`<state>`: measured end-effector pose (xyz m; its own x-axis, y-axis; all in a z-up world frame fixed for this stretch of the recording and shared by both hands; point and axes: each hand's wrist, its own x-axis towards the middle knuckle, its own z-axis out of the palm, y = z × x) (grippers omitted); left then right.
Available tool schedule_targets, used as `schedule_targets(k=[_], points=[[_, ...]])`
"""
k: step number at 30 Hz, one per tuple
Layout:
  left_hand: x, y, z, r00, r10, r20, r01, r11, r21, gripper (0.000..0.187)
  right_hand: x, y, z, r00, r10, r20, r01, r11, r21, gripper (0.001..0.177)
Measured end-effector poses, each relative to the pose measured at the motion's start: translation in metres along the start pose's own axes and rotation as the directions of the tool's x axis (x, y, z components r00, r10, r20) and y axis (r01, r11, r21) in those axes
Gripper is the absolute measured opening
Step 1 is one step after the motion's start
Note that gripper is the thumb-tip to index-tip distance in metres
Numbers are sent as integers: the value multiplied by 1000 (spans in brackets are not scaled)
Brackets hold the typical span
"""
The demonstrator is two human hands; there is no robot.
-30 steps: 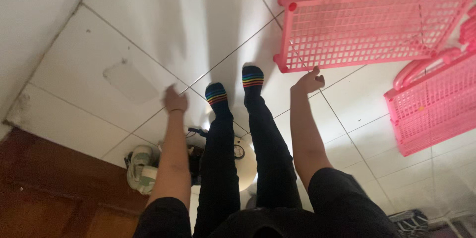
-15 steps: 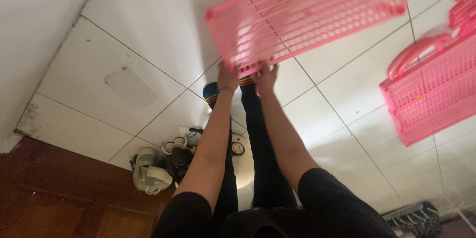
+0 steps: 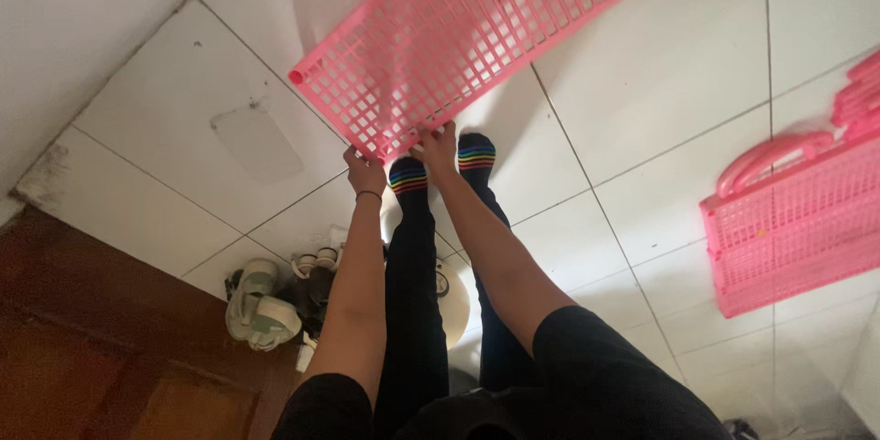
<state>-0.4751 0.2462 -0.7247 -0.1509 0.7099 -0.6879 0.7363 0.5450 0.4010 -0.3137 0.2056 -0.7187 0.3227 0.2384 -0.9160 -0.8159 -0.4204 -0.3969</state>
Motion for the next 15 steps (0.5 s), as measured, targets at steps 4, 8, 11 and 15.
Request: schedule_targets(k=[4,8,11,15], points=[[18,26,-8,996,-86,1,84,967,-240,51,33,-19,29,998,-50,28,54,985,-162,57],[45,43,-17,984,-177,-26,163,946,-280,46,56,-36,53,995,-46,85,72,941,-331,56],[83,40,-28,986,33,-163,-62,982,-178,41,77,-51,67,990,45,134,1,946,-325,58],[126,31,-42,955,80,-285,-138,972,-191,43,97,-92,61,931,-274,243,263,962,75,78]])
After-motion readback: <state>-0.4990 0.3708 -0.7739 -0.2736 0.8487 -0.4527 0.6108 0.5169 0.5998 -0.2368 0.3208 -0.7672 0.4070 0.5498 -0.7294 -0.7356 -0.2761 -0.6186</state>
